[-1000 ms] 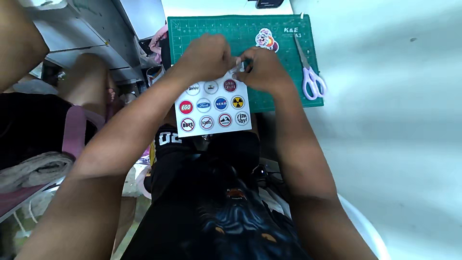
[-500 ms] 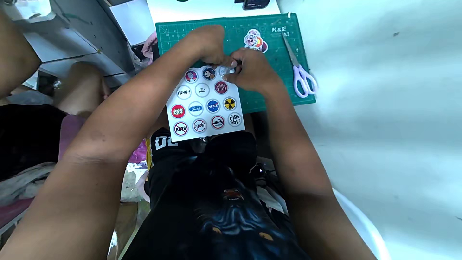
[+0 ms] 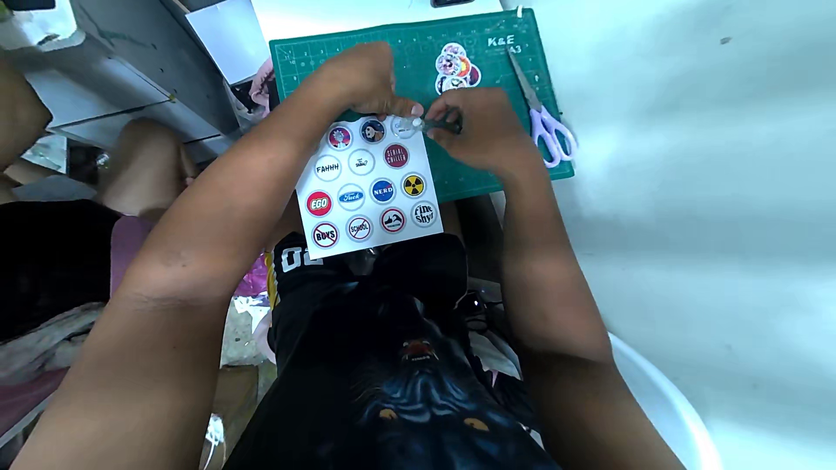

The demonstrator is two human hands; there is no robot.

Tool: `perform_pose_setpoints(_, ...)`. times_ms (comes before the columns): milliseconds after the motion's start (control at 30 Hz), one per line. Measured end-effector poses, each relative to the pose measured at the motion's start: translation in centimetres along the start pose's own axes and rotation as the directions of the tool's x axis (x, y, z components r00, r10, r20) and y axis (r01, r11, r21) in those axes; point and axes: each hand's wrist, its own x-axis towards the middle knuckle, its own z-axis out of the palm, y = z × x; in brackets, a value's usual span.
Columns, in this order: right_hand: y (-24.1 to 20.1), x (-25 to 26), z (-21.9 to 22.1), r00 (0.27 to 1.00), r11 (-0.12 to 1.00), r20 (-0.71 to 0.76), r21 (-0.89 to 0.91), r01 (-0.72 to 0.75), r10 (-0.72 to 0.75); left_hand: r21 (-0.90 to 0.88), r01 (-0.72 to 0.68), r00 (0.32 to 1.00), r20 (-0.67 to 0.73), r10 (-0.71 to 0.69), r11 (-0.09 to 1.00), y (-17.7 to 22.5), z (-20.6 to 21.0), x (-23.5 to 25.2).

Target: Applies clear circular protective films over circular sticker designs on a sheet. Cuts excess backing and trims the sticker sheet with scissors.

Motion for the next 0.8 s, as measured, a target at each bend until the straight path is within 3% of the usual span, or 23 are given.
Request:
perform_pose_setpoints(333, 0.5, 1.2, -0.6, 0.996, 0.995, 0.023, -0.029, 0.091, -0.09, -0.01, -0.004, 0.999, -0.046, 0.003, 1.0, 0.1, 0.2, -0.6)
perform_pose_setpoints(467, 0.6, 0.9, -0.4, 0.994, 0.994, 0.025, -0.04, 0.104, -0.103, 0.029, -0.077, 0.984, -0.158, 0.081, 0.997, 0.7, 0.6, -1.8)
perform_pose_setpoints(600, 0.9, 0.8, -0.1, 0.993, 0.992, 0.032, -0.053, 0.117, -0.116, 0.129, -0.081, 0.936, -0.331, 0.12, 0.988, 2.6, 2.2, -3.5)
perform_pose_setpoints(733, 1.0, 0.9, 0.1, 0.993, 0.991, 0.037, -0.076, 0.114, -0.112, 0.318, -0.078, 0.826, -0.511, 0.24, 0.945, 3.4, 5.2, -4.5)
perform_pose_setpoints(800, 1.0, 0.9, 0.0, 0.993, 0.99, 0.036, -0.08, 0.115, -0.112, 0.374, -0.051, 0.805, -0.533, 0.26, 0.926, 4.4, 6.3, -5.7)
